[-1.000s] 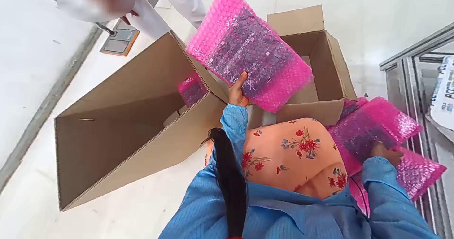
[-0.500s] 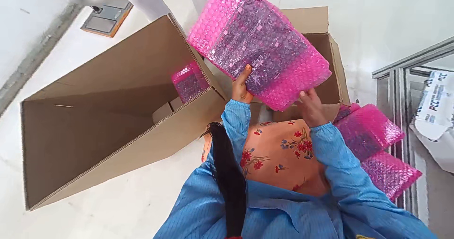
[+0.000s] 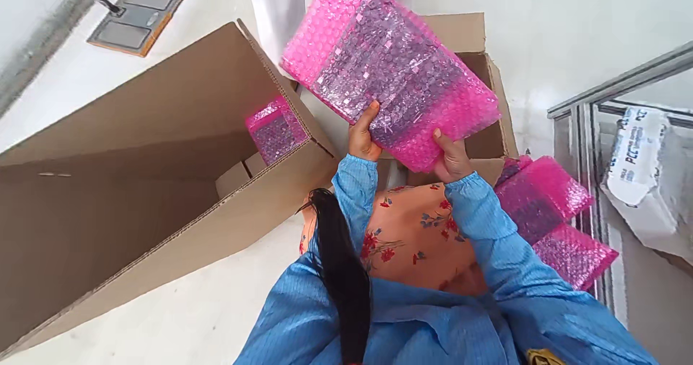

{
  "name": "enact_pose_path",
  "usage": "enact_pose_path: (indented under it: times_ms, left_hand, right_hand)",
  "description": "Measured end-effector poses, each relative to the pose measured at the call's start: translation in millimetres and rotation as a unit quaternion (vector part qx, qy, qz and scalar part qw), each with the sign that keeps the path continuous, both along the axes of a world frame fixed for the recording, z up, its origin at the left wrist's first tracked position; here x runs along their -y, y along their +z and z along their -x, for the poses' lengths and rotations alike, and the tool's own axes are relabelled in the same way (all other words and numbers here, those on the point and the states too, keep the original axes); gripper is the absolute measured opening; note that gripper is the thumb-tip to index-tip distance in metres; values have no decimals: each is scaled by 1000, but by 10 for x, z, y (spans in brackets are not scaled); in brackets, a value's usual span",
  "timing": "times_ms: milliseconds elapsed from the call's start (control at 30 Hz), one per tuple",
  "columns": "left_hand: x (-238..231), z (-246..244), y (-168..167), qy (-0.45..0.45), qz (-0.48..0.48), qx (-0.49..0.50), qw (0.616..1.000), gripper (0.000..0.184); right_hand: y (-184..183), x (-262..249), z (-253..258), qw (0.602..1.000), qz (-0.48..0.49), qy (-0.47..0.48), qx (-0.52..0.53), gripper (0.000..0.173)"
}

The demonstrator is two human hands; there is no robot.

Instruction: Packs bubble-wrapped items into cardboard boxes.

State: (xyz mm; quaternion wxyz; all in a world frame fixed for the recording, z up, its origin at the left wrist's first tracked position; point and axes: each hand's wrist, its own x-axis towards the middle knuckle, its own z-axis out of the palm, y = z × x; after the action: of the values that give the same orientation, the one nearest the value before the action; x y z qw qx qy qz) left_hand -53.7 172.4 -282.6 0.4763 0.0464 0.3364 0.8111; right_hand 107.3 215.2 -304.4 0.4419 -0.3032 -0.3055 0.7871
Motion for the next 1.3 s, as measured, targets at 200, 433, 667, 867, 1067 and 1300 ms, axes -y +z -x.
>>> enact_pose_path:
  times_ms: [200,433,667,867,1067,1300]
  left_hand:
    - [68,26,-38,-60,-27,-99,993,16]
    - [105,260,-303,-120,-145,-209,960,28]
    - [143,237,-531,-162,-165,-211,950,29]
    - [317,192,-805,-404,-114,-159,894,35]
    - [675,-599,-932,-453,-27,-138,880,21]
    - [707,-1026,-817,-443,268,-201,832,21]
  right_hand:
    - [-254,80,-697,986,-12,-24,166,53]
    - [-1024,752,-2914,793,157,-110,578,40]
    - [-1522,1243,-3685,686,244,10,685,36]
    - [-1965,826,-3574,765,269,-90,578,63]
    - [-2265,509,-3316,778,351,-282,437,92]
    - [-2036,583,-3471,838,272,-308,360,66]
